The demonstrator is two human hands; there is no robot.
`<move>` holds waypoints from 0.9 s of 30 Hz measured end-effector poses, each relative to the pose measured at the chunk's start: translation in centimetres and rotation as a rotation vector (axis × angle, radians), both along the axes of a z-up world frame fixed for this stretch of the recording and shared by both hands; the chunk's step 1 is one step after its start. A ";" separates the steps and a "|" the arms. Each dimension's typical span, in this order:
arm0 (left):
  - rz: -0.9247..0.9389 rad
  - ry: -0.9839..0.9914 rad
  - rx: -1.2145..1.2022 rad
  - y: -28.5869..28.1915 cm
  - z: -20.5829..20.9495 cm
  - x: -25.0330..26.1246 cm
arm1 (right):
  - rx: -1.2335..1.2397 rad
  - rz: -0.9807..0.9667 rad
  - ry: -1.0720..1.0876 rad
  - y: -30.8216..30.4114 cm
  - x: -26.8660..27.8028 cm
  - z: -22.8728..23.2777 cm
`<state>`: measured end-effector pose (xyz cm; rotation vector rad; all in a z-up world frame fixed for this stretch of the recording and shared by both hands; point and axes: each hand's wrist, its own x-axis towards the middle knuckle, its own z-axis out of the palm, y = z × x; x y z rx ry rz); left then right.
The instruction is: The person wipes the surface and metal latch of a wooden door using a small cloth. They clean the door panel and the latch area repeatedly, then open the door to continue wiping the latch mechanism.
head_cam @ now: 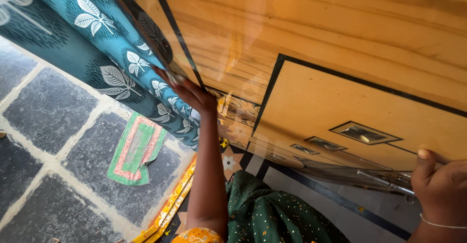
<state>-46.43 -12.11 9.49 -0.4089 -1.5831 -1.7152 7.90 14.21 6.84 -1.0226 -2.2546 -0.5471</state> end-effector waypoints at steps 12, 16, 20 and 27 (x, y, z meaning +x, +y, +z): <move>-0.094 0.287 -0.278 5.6 -2.0 12.6 | -0.009 -0.029 -0.071 -1.5 -1.2 3.2; -0.136 0.396 -0.385 7.9 1.9 16.4 | 0.139 0.004 -0.164 -2.1 -2.2 4.7; -0.175 0.466 -0.381 9.9 3.5 19.0 | -0.042 -0.051 -0.093 -2.9 -2.5 4.8; -0.209 0.662 -0.471 11.2 -3.4 21.2 | -0.085 -0.136 -0.056 -2.8 -3.2 4.9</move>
